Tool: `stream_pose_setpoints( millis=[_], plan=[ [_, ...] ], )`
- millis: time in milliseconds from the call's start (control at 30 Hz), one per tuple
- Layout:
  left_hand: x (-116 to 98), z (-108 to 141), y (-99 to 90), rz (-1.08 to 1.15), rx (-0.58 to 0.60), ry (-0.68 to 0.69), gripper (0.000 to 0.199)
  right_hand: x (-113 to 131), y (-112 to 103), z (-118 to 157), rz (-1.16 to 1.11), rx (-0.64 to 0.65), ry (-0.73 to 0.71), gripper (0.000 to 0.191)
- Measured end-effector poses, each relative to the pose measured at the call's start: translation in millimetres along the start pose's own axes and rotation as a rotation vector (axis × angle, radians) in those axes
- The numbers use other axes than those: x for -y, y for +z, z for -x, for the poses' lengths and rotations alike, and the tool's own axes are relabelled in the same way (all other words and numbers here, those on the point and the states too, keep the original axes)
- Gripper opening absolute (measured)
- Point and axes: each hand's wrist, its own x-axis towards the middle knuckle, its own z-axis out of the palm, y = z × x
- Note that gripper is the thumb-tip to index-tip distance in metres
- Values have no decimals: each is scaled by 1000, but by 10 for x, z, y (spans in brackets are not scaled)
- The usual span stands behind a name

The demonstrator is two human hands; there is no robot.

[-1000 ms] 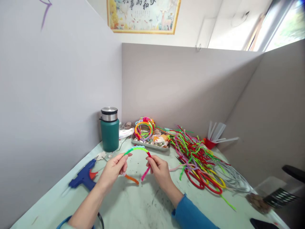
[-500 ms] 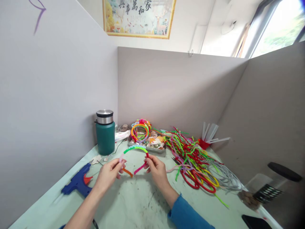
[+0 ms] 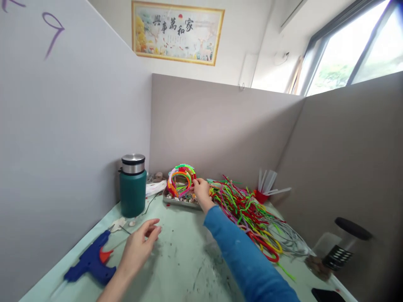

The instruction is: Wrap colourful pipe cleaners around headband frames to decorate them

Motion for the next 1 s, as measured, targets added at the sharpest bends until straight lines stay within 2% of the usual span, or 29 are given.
stream_pose_setpoints(
  millis=[167,333,400,500,567,733,833,1000],
  plan=[
    [24,-1,12,-29,40,4,46,-21,230,-281,231,6,57,23],
    [36,5,22,-28,68,-2,44,-103,439,-390,385,11,124,45],
    [21,13,15,-37,69,-9,43,-122,483,-439,411,34,145,42],
    [-19,27,6,-58,76,-4,40,-137,504,-491,433,68,159,25],
    [-48,34,6,-64,83,3,39,-147,506,-483,443,56,153,21],
    [-84,40,12,-62,73,21,37,-185,518,-310,455,-60,69,28],
    [-94,42,6,-69,64,23,36,-194,512,-219,451,-100,-8,25],
    [-111,58,-3,-70,68,23,35,-145,487,-283,445,-127,-45,25]
  ],
)
